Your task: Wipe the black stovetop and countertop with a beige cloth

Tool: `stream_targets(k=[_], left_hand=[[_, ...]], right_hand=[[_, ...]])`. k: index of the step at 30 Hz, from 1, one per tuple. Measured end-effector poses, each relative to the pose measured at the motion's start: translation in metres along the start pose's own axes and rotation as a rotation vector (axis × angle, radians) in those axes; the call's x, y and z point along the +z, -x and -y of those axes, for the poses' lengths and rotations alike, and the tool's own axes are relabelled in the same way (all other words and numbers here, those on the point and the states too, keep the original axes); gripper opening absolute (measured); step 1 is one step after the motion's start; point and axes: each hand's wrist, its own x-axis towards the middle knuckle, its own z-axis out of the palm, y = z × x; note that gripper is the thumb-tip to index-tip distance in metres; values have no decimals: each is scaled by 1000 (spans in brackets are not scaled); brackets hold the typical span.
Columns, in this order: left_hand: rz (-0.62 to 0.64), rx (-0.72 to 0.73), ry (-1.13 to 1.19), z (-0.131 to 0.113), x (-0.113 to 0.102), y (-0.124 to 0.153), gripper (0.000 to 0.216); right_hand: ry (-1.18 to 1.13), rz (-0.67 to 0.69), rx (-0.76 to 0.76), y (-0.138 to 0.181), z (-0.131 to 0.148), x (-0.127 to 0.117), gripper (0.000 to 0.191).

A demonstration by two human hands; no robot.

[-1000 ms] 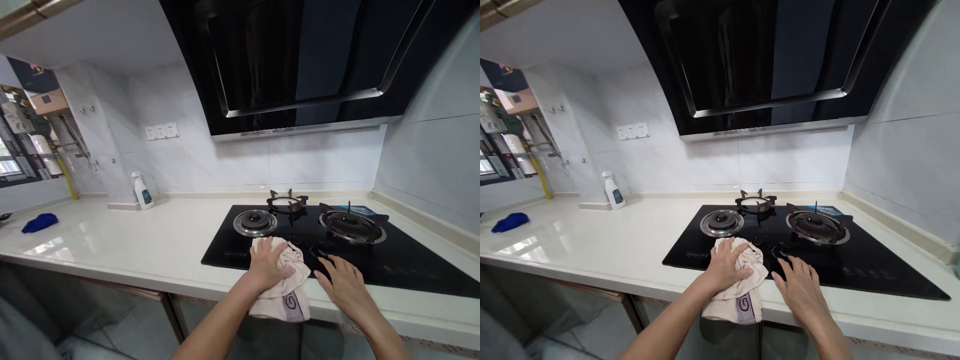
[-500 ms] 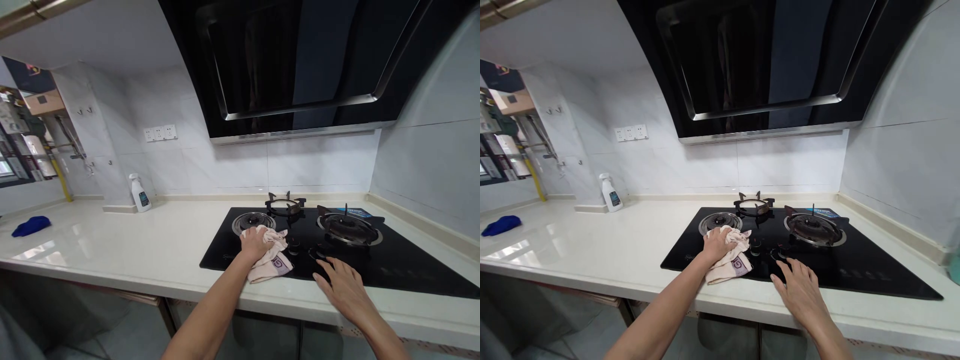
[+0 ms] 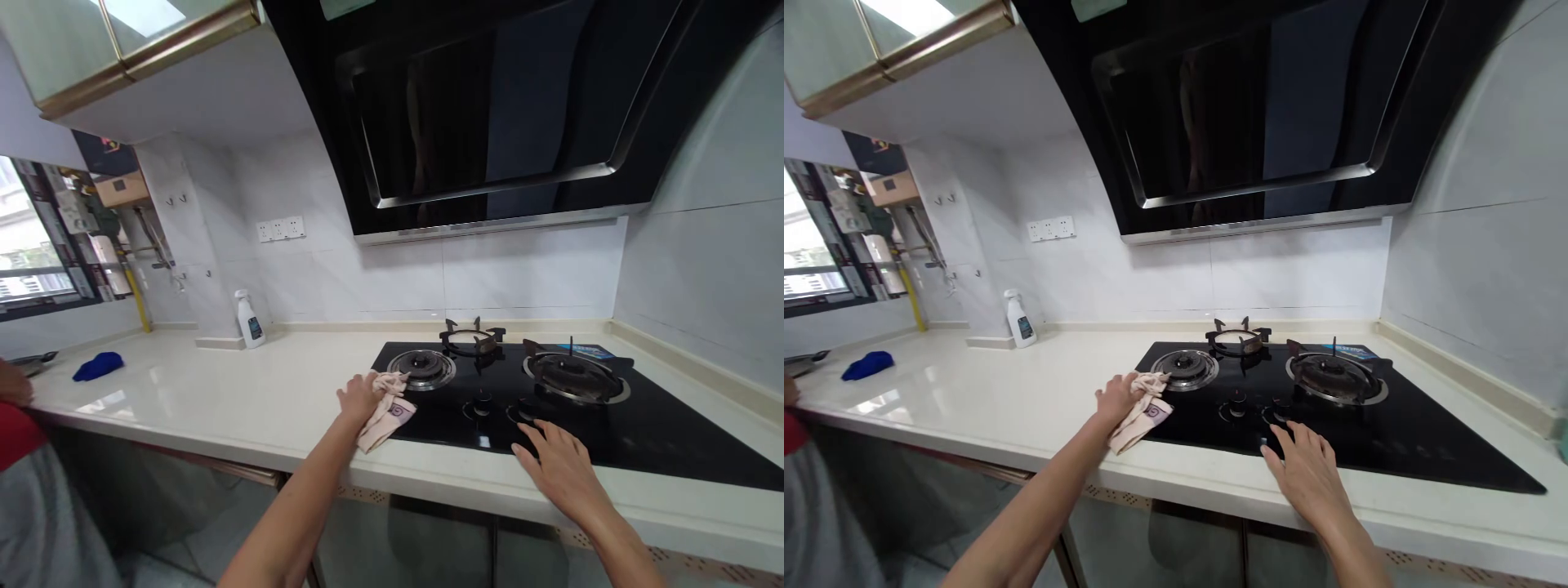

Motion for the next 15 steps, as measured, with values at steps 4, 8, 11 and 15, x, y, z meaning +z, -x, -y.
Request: stream_targets(k=[4, 8, 11, 15], left_hand=[[-11, -187, -53, 68, -21, 10, 47], [-54, -257, -79, 105, -30, 27, 49], [-73, -246, -77, 105, -27, 37, 48], [-94, -221, -69, 89, -20, 49, 45]], right_hand=[[-1, -25, -2, 0, 1, 3, 53], [-1, -49, -7, 0, 3, 5, 53], [-1, -73, -10, 0, 3, 9, 53], [-14, -77, -4, 1, 2, 12, 55]])
